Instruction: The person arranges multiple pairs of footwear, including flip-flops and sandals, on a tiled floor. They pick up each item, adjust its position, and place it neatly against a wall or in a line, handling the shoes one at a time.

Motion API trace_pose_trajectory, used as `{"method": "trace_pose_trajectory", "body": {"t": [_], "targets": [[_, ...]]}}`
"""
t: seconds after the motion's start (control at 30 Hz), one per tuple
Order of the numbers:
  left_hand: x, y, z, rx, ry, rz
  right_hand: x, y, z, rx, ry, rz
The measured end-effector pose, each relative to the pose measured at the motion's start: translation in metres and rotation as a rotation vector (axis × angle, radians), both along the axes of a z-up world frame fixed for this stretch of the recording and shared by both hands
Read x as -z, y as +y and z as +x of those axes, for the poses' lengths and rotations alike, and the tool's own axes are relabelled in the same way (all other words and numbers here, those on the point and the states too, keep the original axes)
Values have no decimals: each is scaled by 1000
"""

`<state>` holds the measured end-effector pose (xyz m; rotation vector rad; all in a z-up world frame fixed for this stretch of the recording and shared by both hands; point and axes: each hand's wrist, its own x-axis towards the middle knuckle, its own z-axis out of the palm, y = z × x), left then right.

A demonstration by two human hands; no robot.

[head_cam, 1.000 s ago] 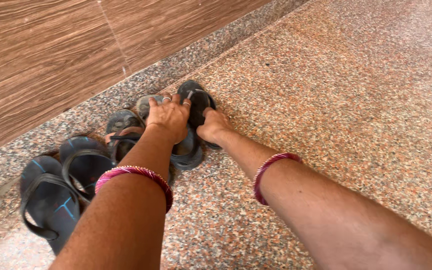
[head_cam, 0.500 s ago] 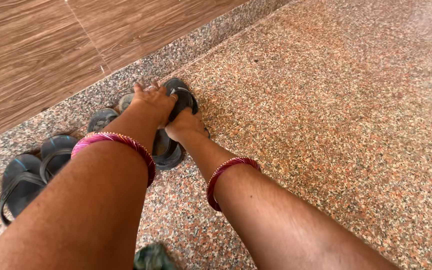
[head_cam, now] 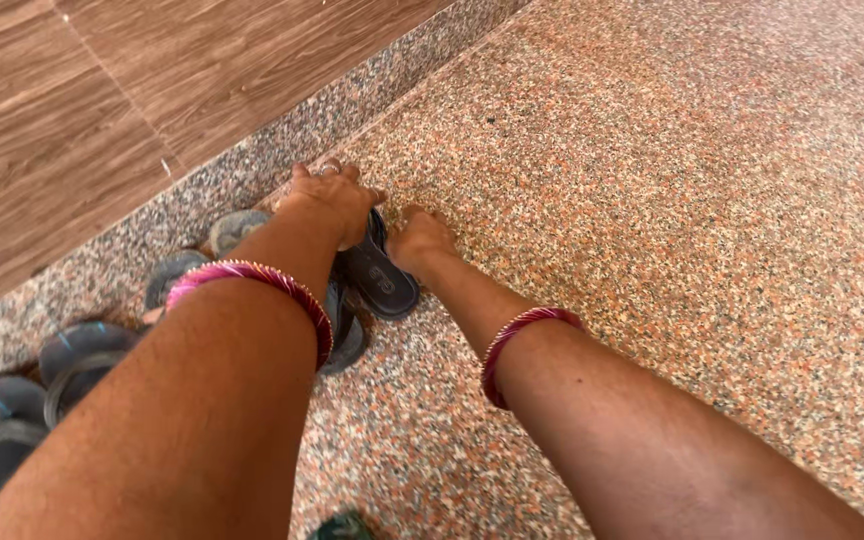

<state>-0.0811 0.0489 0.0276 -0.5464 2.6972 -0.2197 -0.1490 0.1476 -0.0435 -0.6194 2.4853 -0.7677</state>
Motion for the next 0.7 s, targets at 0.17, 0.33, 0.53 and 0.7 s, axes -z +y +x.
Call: {"method": "trace_pose_trajectory", "body": {"t": [0.17,0.33,0.53,0.7], "targets": [[0,-8,-3,10,-143,-30,-6,-7,-9,-27,-27,90],[7,-25,-19,45,-125,-29,-13,-13,-6,-54,-193,25],[29,-29,-22,68,-47,31,30,-46,-16,-88,20,-46],[38,-47,-9,50,0,49,76,-72,-20,-97,242,-141]]}}
